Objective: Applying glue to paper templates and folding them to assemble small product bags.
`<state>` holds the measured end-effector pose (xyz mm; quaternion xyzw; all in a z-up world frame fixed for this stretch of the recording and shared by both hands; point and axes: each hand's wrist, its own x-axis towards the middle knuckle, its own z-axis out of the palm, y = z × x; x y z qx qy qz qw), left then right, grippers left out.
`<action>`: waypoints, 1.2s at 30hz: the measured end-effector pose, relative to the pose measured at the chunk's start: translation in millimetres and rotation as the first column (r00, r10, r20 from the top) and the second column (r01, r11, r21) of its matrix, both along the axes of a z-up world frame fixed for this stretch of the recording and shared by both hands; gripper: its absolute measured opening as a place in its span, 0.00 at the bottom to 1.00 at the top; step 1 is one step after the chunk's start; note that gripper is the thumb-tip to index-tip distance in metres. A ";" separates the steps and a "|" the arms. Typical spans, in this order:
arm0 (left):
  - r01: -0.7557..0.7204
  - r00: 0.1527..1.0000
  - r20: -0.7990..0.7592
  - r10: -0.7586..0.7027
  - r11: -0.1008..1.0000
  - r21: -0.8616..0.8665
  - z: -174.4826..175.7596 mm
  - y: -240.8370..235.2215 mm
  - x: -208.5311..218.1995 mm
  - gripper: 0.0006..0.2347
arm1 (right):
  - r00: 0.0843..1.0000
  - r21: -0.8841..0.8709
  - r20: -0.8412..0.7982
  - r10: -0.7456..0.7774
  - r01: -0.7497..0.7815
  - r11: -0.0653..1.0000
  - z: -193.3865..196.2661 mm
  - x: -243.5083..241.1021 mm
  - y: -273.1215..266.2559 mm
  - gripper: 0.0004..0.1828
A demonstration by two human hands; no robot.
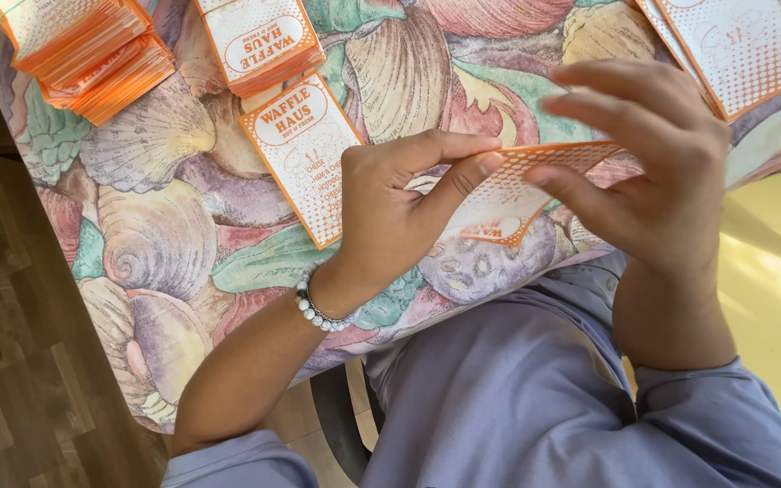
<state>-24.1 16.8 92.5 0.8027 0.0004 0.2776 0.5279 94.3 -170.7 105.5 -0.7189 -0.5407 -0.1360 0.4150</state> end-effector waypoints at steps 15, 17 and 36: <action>0.004 0.988 0.151 -0.029 0.987 0.164 -6.9 -2.3 1.2 0.03 | 0.994 -0.063 -0.057 0.092 -0.095 0.993 -0.9 7.4 -8.0 0.14; 0.008 0.989 0.145 -0.029 0.990 0.142 -5.8 -2.5 0.3 0.03 | 0.997 -0.093 0.040 0.071 -0.067 0.993 4.8 4.0 -3.4 0.26; -0.033 0.960 0.281 -0.017 0.984 0.175 3.1 3.6 -11.3 0.03 | 0.926 0.279 -0.373 0.063 0.047 0.959 -15.8 -8.6 -23.8 0.29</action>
